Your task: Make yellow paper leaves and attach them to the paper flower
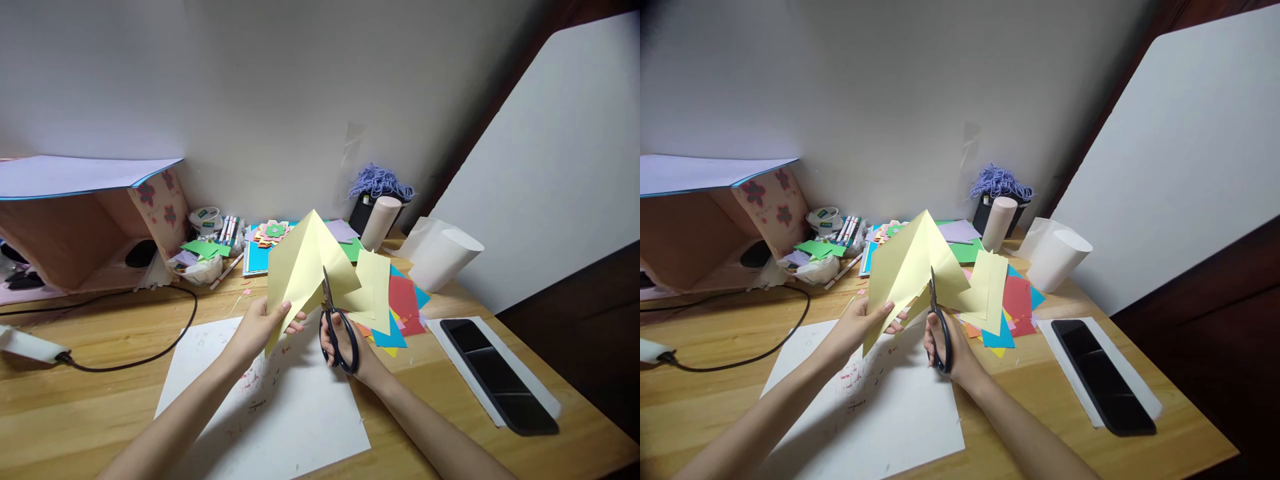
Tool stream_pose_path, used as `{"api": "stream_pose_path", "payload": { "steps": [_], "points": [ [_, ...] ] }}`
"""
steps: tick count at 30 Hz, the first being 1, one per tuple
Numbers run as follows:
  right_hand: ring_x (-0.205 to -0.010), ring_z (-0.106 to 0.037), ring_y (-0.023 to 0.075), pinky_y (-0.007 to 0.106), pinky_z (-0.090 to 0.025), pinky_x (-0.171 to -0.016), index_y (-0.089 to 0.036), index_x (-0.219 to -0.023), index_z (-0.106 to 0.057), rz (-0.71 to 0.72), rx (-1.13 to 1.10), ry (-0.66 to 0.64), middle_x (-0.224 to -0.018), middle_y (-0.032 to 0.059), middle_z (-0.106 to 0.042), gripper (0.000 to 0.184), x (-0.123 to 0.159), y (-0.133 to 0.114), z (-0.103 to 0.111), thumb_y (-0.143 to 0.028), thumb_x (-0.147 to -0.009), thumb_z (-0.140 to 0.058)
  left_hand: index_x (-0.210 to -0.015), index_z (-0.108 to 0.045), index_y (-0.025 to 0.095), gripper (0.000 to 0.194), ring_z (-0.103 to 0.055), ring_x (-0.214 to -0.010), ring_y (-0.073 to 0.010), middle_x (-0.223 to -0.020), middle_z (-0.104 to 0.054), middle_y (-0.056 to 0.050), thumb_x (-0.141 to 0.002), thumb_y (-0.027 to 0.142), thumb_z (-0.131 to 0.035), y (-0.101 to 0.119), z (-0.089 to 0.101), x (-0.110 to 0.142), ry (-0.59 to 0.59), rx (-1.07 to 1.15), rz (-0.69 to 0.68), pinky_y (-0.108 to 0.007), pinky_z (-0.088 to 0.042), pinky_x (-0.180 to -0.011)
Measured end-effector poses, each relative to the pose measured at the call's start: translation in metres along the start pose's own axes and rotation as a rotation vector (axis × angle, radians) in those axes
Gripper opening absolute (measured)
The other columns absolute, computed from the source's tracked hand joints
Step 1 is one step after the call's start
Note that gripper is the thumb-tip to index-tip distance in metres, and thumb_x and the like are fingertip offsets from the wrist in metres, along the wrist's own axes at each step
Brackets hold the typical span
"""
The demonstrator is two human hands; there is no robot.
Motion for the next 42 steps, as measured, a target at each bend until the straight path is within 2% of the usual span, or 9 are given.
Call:
{"api": "stream_pose_path", "payload": {
  "steps": [7,15,22,34,42],
  "points": [
    [-0.033,-0.037,0.0050,0.017,-0.041,-0.033,-0.020,-0.072,-0.038,0.007,-0.001,0.002,-0.045,-0.0089,-0.036,0.058,0.0011,-0.0044,-0.0007,-0.077,-0.073,-0.032,-0.103,-0.058,0.009,0.046,-0.064,-0.069,-0.0189,-0.082,-0.067,-0.008,-0.073,0.043,-0.061,0.0011,-0.0007,0.0004,-0.006,-0.005,-0.010,-0.032,-0.052,-0.068],
    [-0.034,-0.037,0.0056,0.020,-0.043,-0.036,-0.020,-0.074,-0.039,-0.023,-0.012,-0.025,-0.044,-0.0089,-0.037,0.069,0.0004,-0.0050,0.0004,-0.086,-0.063,-0.025,-0.100,-0.060,0.009,0.042,-0.064,-0.071,-0.0197,-0.082,-0.069,-0.009,-0.073,0.041,-0.062,0.0004,0.0006,0.0008,0.010,-0.012,0.023,-0.031,-0.052,-0.068],
    [-0.032,-0.039,0.0068,0.021,-0.042,-0.036,-0.020,-0.074,-0.039,-0.008,0.016,0.013,-0.045,-0.0084,-0.037,0.069,-0.0011,-0.0046,0.0036,-0.086,-0.064,-0.021,-0.092,-0.064,0.008,0.041,-0.063,-0.063,-0.0185,-0.079,-0.069,-0.011,-0.070,0.042,-0.064,0.0016,-0.0024,0.0017,-0.008,-0.014,0.055,-0.031,-0.051,-0.066],
    [-0.032,-0.039,0.0070,0.020,-0.038,-0.034,-0.020,-0.074,-0.041,0.002,0.021,0.026,-0.044,-0.0081,-0.039,0.066,-0.0038,0.0037,0.0065,-0.083,-0.068,-0.023,-0.096,-0.063,0.007,0.043,-0.063,-0.065,-0.0176,-0.080,-0.068,-0.011,-0.072,0.043,-0.063,0.0012,-0.0049,0.0025,-0.051,0.002,0.035,-0.030,-0.050,-0.066],
    [-0.030,-0.037,0.0066,0.019,-0.038,-0.032,-0.020,-0.072,-0.039,-0.019,0.011,0.040,-0.041,-0.0096,-0.036,0.065,-0.0022,-0.0032,0.0052,-0.084,-0.065,-0.028,-0.093,-0.063,0.008,0.042,-0.063,-0.064,-0.0176,-0.079,-0.069,-0.010,-0.070,0.043,-0.065,0.0015,-0.0043,0.0033,-0.023,0.004,0.046,-0.030,-0.051,-0.066]
  ]
}}
Point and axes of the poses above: each hand's wrist, its own x-axis away from the middle knuckle, its own z-axis out of the back of the hand, y = z × x, the point moved 5 cm from there along -x, towards the middle knuckle
